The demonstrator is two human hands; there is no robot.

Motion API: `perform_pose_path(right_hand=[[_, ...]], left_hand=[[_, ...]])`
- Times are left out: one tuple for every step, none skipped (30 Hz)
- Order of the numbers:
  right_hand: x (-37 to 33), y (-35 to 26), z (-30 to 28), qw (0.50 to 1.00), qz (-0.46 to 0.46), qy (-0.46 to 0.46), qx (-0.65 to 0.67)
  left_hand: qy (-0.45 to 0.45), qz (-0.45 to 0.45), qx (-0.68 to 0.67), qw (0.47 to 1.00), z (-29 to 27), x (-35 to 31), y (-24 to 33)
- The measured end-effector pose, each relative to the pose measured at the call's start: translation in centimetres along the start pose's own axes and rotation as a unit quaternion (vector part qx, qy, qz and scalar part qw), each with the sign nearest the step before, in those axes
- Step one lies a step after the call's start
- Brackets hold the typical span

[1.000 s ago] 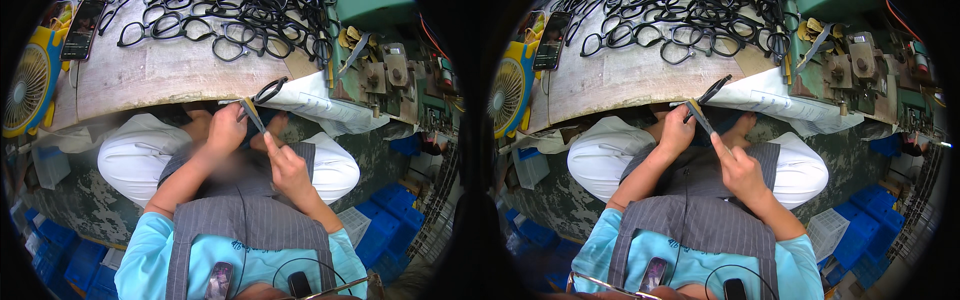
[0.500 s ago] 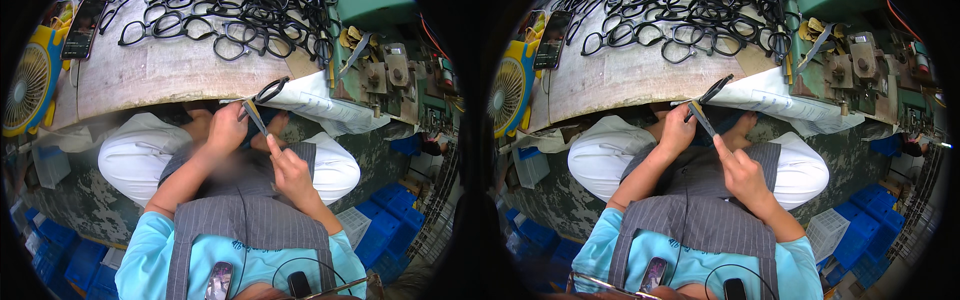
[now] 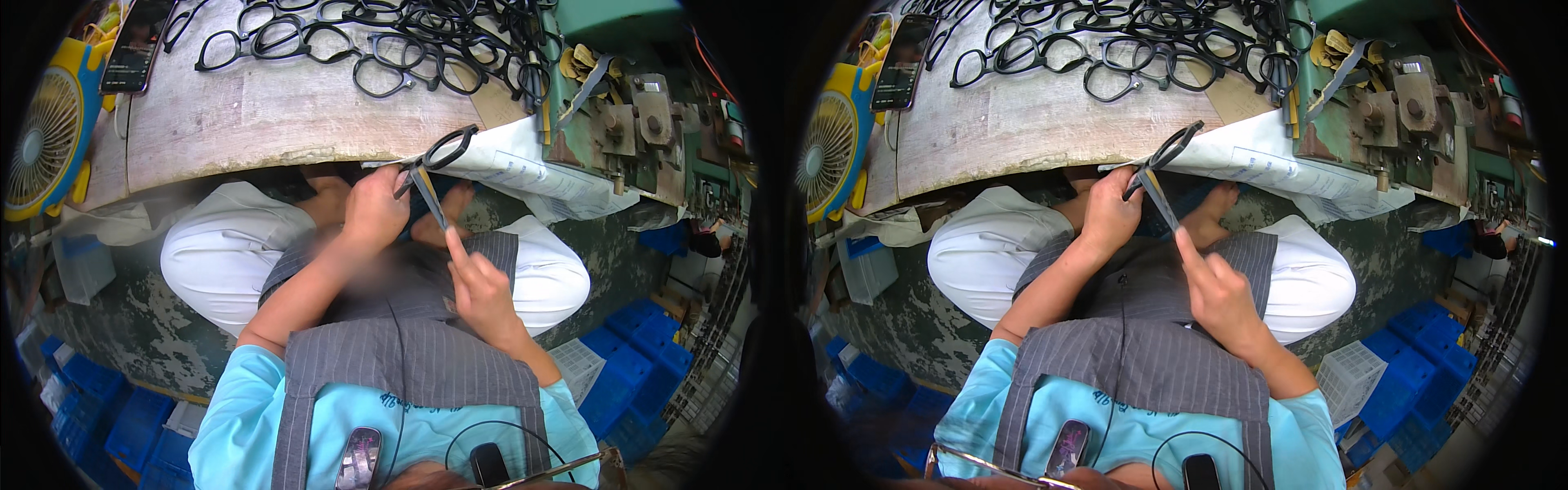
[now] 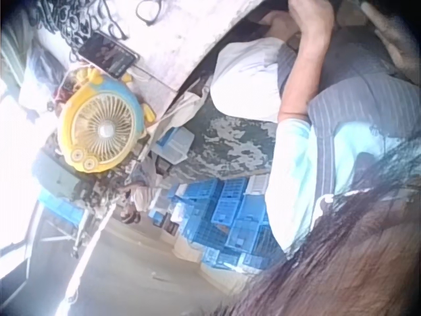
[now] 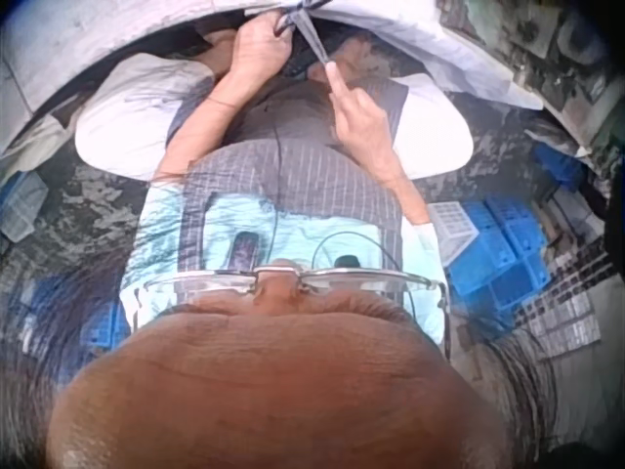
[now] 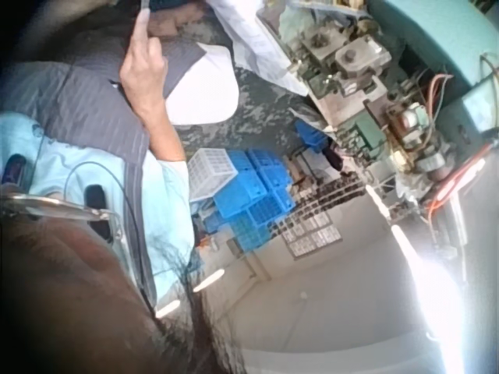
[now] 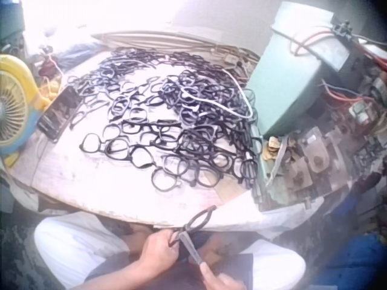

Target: The person writes on a notepad, then picks up a pair of eyeglasses and uses a metal file to smooth the frame. The person repeats this filing process on several pairs of eyeglasses, placing each finished pair back on the table.

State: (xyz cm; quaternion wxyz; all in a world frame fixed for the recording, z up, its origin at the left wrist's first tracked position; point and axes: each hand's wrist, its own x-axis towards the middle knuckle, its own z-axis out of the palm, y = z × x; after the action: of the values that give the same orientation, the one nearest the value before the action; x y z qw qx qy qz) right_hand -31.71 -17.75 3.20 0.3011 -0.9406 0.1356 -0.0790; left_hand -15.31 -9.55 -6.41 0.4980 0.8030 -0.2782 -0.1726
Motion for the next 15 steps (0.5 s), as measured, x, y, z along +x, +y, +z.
perform_pose_path(right_hand=[[-0.3,0.0,0.0,0.999,-0.026,0.018,0.019],[-0.9,-0.2,-0.3,1.0,-0.013,0.002,0.015],[-0.9,0.0,-0.1,0.999,0.013,-0.029,-0.008],[-1.2,0.1,0.0,0.999,0.013,-0.032,-0.022],[-1.1,0.3,0.2,0.999,0.004,-0.023,-0.035],[-1.0,0.6,0.5,0.999,0.004,-0.02,-0.034],[-0.9,0.7,0.7,0.999,0.0,-0.01,-0.033],[-0.6,1.0,1.0,0.998,0.022,-0.031,-0.044],[-0.6,1.0,0.9,0.999,-0.008,0.0,-0.04],[-0.4,1.0,1.0,0.999,-0.01,-0.001,-0.047],[-0.4,1.1,0.9,0.998,0.002,-0.021,-0.062],[-0.3,1.0,0.9,0.999,-0.009,-0.011,-0.051],[-0.2,1.0,0.9,0.999,-0.004,-0.019,-0.048],[-0.3,0.8,0.8,0.999,-0.027,0.004,-0.034],[-0.2,0.9,0.9,0.998,-0.003,-0.023,-0.053]], left_hand=[[0.001,-0.001,0.006,1.0,0.0,0.0,0.0],[0.004,0.0,0.009,1.0,0.1,0.0,-0.1],[0.009,0.01,0.009,1.0,0.2,-0.1,0.0],[0.01,0.015,-0.012,1.0,0.2,-0.1,-0.1],[0.007,0.01,0.004,1.0,0.3,-0.1,0.0],[0.011,0.012,0.017,1.0,0.3,-0.1,0.0],[0.017,0.022,0.027,0.999,0.3,-0.1,0.1],[0.013,0.015,0.029,0.999,0.2,-0.1,0.1],[0.009,0.016,0.028,0.999,0.1,0.0,0.1],[0.009,0.021,0.025,0.999,0.0,-0.1,0.1],[0.005,0.016,0.033,0.999,0.0,-0.1,0.1],[0.005,0.016,0.038,0.999,0.0,-0.1,0.1],[0.009,0.021,0.041,0.999,-0.1,-0.1,0.1],[0.008,0.014,0.045,0.999,-0.1,-0.1,0.1],[0.009,0.014,0.045,0.999,-0.1,-0.2,0.1]])
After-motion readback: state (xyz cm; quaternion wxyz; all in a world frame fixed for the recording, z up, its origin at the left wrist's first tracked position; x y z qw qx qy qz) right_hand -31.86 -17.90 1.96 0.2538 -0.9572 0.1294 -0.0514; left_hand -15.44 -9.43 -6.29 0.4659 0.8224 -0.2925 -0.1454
